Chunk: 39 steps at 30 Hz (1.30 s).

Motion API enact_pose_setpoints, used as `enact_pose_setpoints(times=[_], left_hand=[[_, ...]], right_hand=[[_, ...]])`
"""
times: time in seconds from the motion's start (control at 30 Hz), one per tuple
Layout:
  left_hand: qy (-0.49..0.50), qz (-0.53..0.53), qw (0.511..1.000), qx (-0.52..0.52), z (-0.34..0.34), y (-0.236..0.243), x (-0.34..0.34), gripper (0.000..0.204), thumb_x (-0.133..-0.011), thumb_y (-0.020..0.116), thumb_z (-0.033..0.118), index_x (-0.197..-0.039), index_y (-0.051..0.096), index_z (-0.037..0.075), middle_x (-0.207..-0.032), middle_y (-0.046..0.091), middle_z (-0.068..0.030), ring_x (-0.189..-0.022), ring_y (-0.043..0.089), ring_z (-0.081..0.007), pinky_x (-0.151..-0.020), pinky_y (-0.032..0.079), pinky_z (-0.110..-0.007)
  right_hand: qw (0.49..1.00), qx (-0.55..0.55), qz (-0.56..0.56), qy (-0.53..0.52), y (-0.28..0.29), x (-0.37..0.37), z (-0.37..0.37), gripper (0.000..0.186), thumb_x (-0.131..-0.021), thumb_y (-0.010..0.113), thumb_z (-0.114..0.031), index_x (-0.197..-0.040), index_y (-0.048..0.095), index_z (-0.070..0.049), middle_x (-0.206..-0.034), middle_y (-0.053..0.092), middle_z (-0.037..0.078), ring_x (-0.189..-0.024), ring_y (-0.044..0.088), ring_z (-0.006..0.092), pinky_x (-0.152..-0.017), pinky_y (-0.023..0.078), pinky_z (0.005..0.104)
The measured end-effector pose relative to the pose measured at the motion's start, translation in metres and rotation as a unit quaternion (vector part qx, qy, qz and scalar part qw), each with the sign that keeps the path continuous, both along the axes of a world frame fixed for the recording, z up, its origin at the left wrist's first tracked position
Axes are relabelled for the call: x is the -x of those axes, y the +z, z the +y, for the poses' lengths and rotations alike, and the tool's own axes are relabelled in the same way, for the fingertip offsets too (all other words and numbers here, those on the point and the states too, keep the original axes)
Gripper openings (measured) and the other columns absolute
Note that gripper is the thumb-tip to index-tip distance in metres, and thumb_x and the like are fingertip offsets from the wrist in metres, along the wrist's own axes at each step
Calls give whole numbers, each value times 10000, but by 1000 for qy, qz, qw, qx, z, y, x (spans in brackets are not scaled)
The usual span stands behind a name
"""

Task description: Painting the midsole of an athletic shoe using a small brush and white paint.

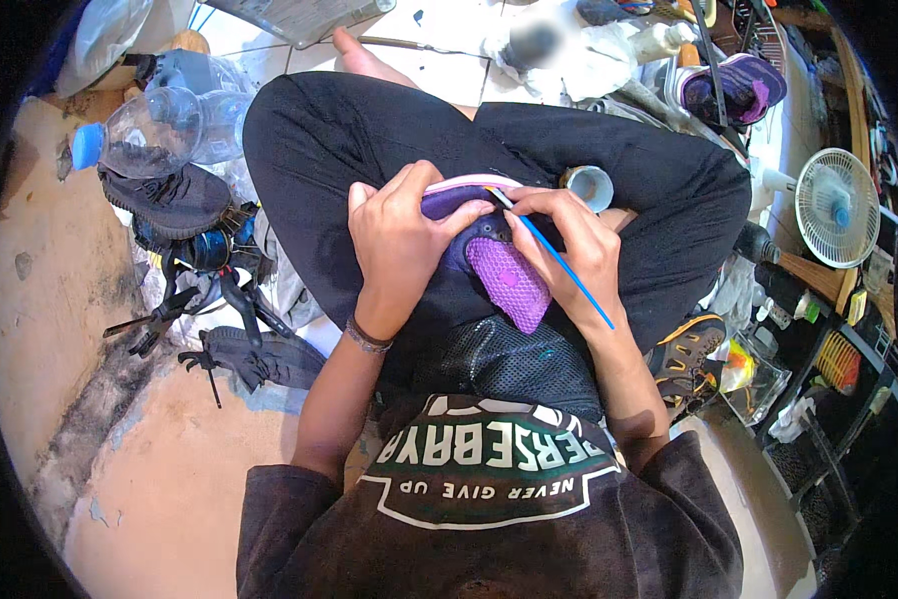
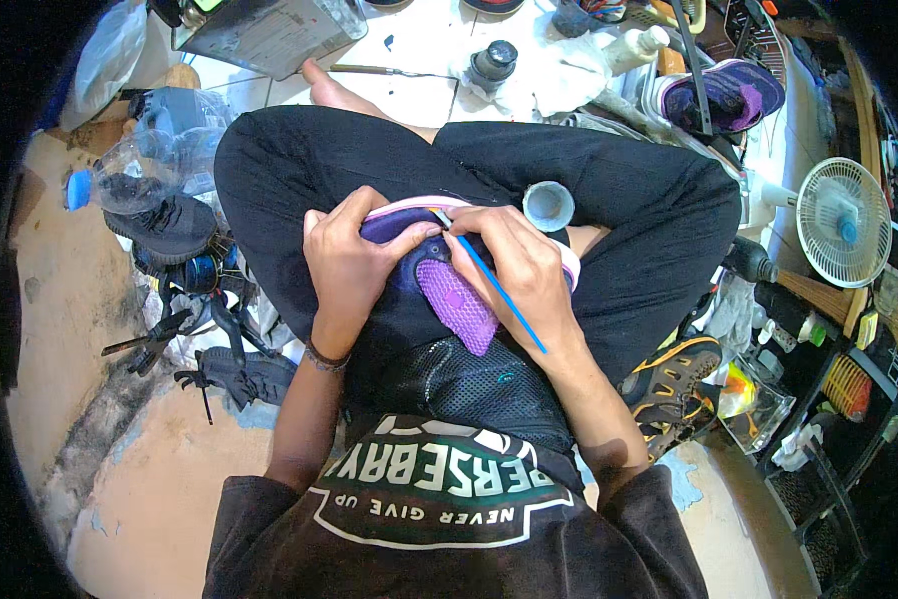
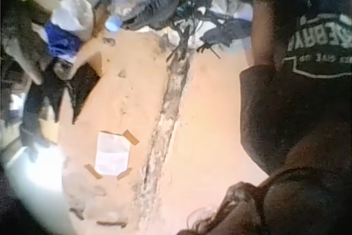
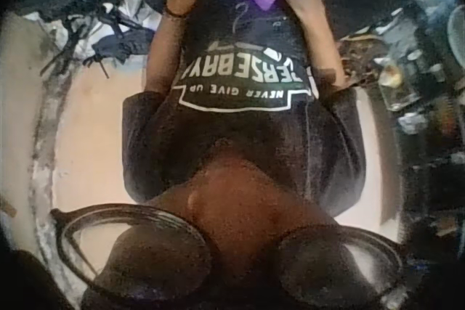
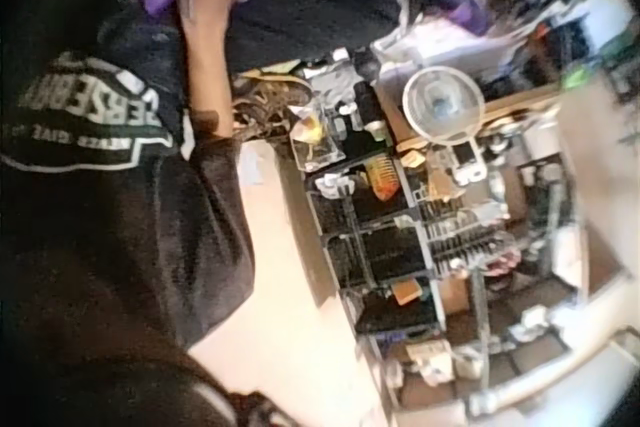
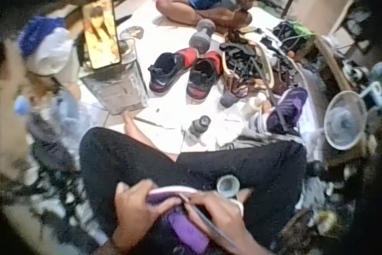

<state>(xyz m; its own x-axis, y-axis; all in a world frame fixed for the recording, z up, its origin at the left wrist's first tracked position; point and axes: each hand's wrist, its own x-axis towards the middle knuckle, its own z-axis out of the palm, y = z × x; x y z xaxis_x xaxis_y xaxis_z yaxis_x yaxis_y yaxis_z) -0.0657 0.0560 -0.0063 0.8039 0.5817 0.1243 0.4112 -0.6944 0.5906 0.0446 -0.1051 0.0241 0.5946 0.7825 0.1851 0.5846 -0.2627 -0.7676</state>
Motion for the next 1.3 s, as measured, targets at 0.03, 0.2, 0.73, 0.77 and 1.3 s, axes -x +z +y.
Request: enact_pose_setpoints(times=[0.03, 0.2, 0.73, 0.77, 1.3], left_hand=[[0, 0, 1000, -1, 0, 0, 0, 459, -644, 922, 442, -724, 633, 95, -705, 664, -34, -597, 593, -251, -653, 365, -378], [-14, -18, 1000, -17, 0, -2, 0, 475, -702, 868, 503, -746, 597, 115, -679, 612, -23, -606, 601, -225, -649, 337, -371], [1, -9, 1000, 0, 0, -2, 0, 463, -647, 915, 453, -716, 629, 96, -702, 658, -33, -592, 586, -252, -650, 362, -381], [1, -10, 1000, 1, 0, -2, 1, 464, -649, 917, 451, -715, 629, 93, -700, 656, -34, -590, 585, -251, -651, 361, -380], [0, -7, 1000, 15, 1, -3, 3, 473, -672, 907, 467, -725, 637, 82, -700, 647, -44, -595, 573, -254, -667, 359, -380]], right_hand=[[1000, -1, 0, 0, 0, 0, -1, 172, -856, 750, -22, -1003, 663, 0, -974, 713, 142, -901, 717, 284, -798, 563, 366], [1000, 11, -1, -12, 1, 2, -4, 163, -853, 751, -21, -981, 653, 4, -954, 707, 150, -887, 717, 287, -785, 562, 367], [998, -56, -24, 22, -6, 5, 9, 170, -813, 779, 17, -903, 635, 10, -969, 723, 139, -890, 703, 293, -811, 536, 385], [998, -52, -18, 28, -5, 4, 8, 171, -816, 777, 0, -916, 638, 2, -979, 724, 129, -907, 702, 288, -830, 528, 382], [998, -39, -21, 50, -3, -2, 12, 170, -814, 779, -38, -912, 643, -21, -870, 681, 114, -845, 682, 297, -826, 511, 400]])
